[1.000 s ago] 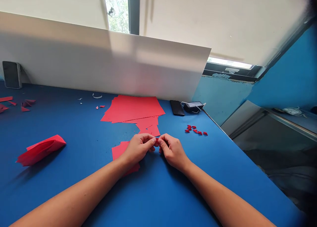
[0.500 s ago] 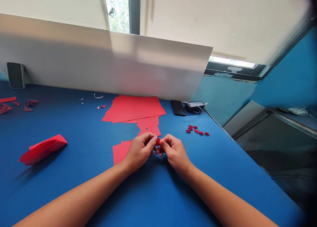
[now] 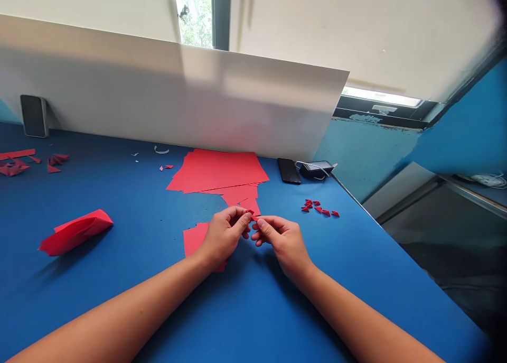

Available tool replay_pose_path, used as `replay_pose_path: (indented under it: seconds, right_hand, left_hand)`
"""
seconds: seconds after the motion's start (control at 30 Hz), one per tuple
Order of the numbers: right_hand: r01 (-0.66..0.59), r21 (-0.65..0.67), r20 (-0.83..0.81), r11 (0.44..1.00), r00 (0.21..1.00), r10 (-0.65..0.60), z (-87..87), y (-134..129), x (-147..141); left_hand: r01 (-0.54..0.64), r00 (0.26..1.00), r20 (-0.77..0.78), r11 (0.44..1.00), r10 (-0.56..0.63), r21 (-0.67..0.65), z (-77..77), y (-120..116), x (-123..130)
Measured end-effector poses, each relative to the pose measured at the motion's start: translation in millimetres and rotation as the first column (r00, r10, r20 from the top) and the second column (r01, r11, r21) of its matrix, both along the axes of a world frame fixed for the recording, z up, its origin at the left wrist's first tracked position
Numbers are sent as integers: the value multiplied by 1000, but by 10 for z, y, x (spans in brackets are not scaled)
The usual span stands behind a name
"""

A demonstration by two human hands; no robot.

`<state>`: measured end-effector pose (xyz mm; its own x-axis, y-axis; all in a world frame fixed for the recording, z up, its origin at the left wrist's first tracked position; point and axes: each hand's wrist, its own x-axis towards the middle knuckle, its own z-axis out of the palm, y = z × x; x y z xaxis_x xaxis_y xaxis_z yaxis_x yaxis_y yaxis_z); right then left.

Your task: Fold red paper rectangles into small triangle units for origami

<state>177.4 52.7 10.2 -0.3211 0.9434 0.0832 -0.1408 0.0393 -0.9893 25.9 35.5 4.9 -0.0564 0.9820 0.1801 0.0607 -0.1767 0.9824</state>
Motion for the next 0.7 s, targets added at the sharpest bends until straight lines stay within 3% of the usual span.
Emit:
replay_pose_path:
  seconds: [0.17,0.4,0.57,0.7]
  right_hand:
    - [22,-25,43,999,999,-21,-23,18,9]
    - [-1,-19,59,1000,998,2,-12,14,14]
    - [-51,40,81,998,996,47,19,35,50]
    - [-91,138,161,986,985,68,77,37,72]
  left_hand:
    - [56,995,87,996,-50,-66,41,-12,18]
    - [110,991,93,986,-99,-122,109,-28,9]
    - [233,964,171,954,-202,-189,113,-11,-72]
    - [281,958,123,927,-258,-248,142,-9,-95]
